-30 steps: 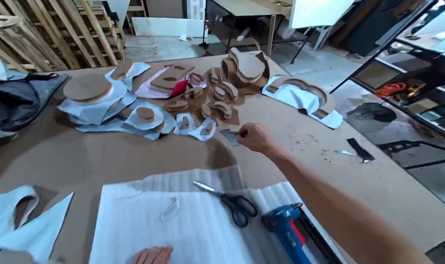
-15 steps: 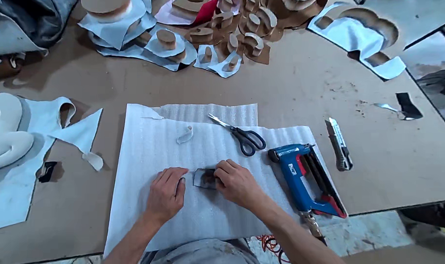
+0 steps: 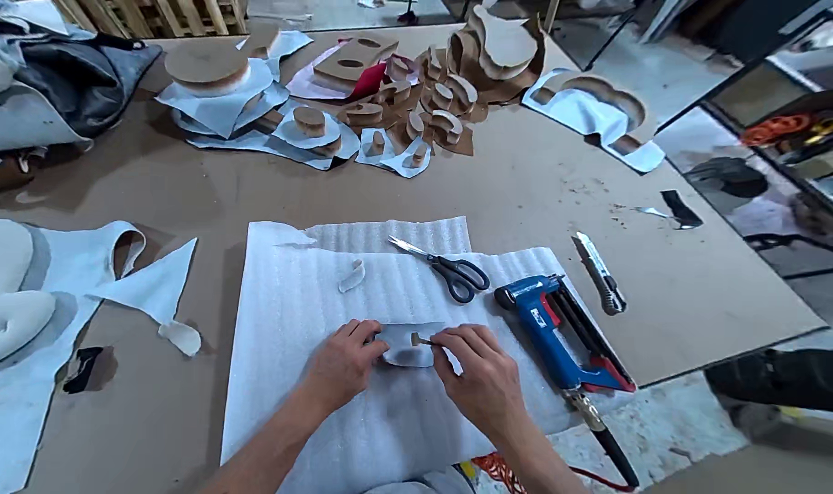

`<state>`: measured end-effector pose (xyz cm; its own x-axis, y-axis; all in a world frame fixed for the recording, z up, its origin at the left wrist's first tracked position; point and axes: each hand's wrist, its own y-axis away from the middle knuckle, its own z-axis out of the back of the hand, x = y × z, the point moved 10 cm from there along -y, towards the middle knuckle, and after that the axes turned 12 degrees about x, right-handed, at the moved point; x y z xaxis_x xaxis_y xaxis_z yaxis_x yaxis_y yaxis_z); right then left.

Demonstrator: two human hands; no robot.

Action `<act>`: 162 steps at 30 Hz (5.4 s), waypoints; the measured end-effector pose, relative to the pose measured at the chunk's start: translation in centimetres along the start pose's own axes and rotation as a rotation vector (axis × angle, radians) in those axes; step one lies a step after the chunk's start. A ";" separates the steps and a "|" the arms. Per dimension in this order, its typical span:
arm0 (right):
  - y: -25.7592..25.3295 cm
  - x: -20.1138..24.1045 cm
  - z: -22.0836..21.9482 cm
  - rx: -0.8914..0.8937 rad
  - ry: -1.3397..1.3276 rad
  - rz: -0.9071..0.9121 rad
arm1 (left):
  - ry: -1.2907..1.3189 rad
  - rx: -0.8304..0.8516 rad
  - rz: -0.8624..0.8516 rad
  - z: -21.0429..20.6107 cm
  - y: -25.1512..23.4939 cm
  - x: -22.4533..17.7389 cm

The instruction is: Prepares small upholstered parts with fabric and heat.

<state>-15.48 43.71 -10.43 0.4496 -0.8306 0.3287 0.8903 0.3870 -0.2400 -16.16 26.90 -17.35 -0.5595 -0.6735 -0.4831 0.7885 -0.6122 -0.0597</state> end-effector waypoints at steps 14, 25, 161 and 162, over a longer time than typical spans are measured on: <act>0.9 1.7 -5.7 0.179 -0.043 0.116 | -0.115 -0.115 0.052 -0.7 3.1 -2.5; 1.1 1.8 -6.4 0.139 -0.093 0.149 | -0.098 -0.089 0.057 -0.8 3.7 -2.9; 7.8 3.9 0.0 0.631 -0.370 -0.738 | 0.122 0.465 -0.521 -2.0 -4.4 -2.4; 7.9 3.9 -0.1 0.628 -0.371 -0.741 | 0.123 0.456 -0.518 -2.0 -4.4 -2.4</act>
<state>-6.71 43.48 -11.11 -0.3267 -0.8109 0.4854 0.7817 0.0568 0.6211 -17.79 32.06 -17.64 -0.7803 -0.2128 -0.5880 0.2270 -0.9726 0.0507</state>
